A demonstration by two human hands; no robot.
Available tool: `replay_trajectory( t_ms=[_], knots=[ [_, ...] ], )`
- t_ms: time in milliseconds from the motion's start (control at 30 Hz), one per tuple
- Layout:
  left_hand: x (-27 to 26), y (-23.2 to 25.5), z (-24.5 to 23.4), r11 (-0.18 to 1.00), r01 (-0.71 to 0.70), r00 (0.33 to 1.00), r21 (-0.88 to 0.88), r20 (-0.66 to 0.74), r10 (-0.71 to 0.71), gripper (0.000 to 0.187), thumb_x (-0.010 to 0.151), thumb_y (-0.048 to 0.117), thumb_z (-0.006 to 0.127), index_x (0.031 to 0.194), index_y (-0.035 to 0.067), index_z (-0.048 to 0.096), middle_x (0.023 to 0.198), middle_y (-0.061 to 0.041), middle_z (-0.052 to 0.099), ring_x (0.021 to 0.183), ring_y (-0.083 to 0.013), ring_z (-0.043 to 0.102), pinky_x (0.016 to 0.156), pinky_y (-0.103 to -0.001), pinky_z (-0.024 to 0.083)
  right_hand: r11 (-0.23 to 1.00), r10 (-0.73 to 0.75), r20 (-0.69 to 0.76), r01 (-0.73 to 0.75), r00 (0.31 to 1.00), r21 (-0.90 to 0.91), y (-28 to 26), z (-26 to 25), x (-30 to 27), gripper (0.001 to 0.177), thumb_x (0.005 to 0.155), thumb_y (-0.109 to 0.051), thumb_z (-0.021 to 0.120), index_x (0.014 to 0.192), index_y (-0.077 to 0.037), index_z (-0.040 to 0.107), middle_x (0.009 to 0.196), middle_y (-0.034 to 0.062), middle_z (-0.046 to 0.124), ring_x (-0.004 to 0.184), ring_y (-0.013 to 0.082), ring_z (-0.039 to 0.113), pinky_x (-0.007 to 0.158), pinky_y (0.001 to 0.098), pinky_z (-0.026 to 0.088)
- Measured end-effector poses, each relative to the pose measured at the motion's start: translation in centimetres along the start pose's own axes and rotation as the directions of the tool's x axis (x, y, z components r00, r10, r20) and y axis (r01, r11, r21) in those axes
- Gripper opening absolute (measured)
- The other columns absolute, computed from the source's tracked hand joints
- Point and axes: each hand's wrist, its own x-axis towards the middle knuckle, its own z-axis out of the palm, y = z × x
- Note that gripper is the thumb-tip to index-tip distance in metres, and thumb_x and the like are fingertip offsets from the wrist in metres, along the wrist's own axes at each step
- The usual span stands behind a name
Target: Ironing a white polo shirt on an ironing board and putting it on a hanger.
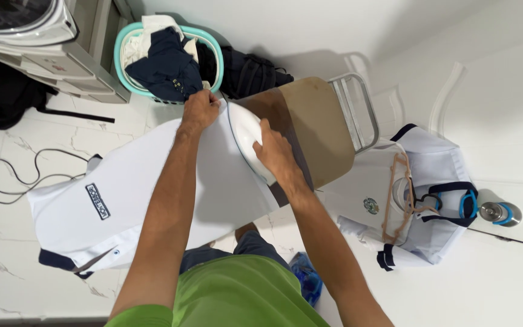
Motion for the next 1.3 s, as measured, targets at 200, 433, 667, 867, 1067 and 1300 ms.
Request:
replay_trajectory(
  t_ms=[200, 433, 667, 867, 1067, 1300],
  knots=[
    [-0.2, 0.3, 0.6, 1.0, 0.019, 1.0, -0.002, -0.024, -0.019, 0.018, 0.095, 0.021, 0.071, 0.103, 0.005, 0.071, 0.109, -0.015, 0.074, 0.103, -0.0313, 0.071, 0.093, -0.042, 0.055, 0.998, -0.059, 0.012, 0.059, 0.998, -0.019, 0.5, -0.5, -1.8, 0.047, 0.094, -0.013, 0.065, 0.132, 0.002, 0.041, 0.106, 0.0308, 0.07, 0.097, 0.048, 0.069, 0.083, 0.0548, 0.056],
    [-0.2, 0.2, 0.7, 1.0, 0.023, 0.999, 0.009, -0.03, -0.022, 0.017, 0.094, 0.02, 0.072, 0.103, 0.005, 0.071, 0.109, -0.016, 0.073, 0.103, -0.0317, 0.07, 0.092, -0.042, 0.055, 0.999, -0.03, 0.118, 0.033, 0.993, -0.028, 4.4, -0.2, -7.8, 0.039, 0.094, -0.012, 0.065, 0.126, -0.002, 0.046, 0.11, 0.0289, 0.07, 0.096, 0.0461, 0.07, 0.085, 0.0538, 0.056],
    [-0.5, -0.1, 0.4, 0.999, 0.001, 0.999, -0.049, -0.045, -0.003, 0.015, 0.095, 0.016, 0.07, 0.102, 0.003, 0.069, 0.105, -0.016, 0.074, 0.099, -0.0293, 0.072, 0.09, -0.041, 0.056, 0.998, -0.011, 0.069, 0.015, 0.998, -0.062, 6.5, 0.8, -11.0, 0.039, 0.092, -0.014, 0.068, 0.123, -0.004, 0.047, 0.11, 0.0274, 0.071, 0.094, 0.0443, 0.072, 0.081, 0.0514, 0.058],
    [-0.2, -0.3, 0.6, 0.997, -0.005, 0.999, -0.08, -0.034, 0.003, 0.015, 0.095, 0.016, 0.069, 0.103, 0.003, 0.069, 0.104, -0.015, 0.074, 0.097, -0.0274, 0.072, 0.089, -0.04, 0.056, 1.0, 0.029, 0.059, -0.029, 0.998, 0.007, 3.9, -0.3, -8.3, 0.043, 0.092, -0.013, 0.067, 0.129, -0.004, 0.046, 0.109, 0.0304, 0.07, 0.095, 0.0451, 0.071, 0.084, 0.052, 0.058],
    [-0.2, -0.4, 0.3, 0.995, 0.024, 0.999, -0.098, -0.032, -0.027, 0.016, 0.095, 0.017, 0.07, 0.103, 0.003, 0.07, 0.104, -0.015, 0.074, 0.096, -0.0274, 0.072, 0.09, -0.04, 0.056, 0.998, -0.02, 0.073, 0.024, 0.997, -0.056, 1.2, -1.0, -1.9, 0.047, 0.095, -0.014, 0.066, 0.134, -0.001, 0.044, 0.109, 0.029, 0.071, 0.097, 0.0462, 0.071, 0.086, 0.0535, 0.057],
    [-0.1, -0.5, 0.8, 0.995, 0.02, 0.998, -0.101, -0.056, -0.025, 0.016, 0.094, 0.017, 0.071, 0.101, 0.003, 0.07, 0.105, -0.015, 0.074, 0.097, -0.0278, 0.072, 0.091, -0.04, 0.055, 0.997, -0.079, 0.02, 0.08, 0.997, -0.018, 0.0, -1.3, 1.6, 0.049, 0.094, -0.01, 0.065, 0.134, 0.004, 0.041, 0.11, 0.029, 0.069, 0.098, 0.0453, 0.071, 0.083, 0.053, 0.058]
  ],
)
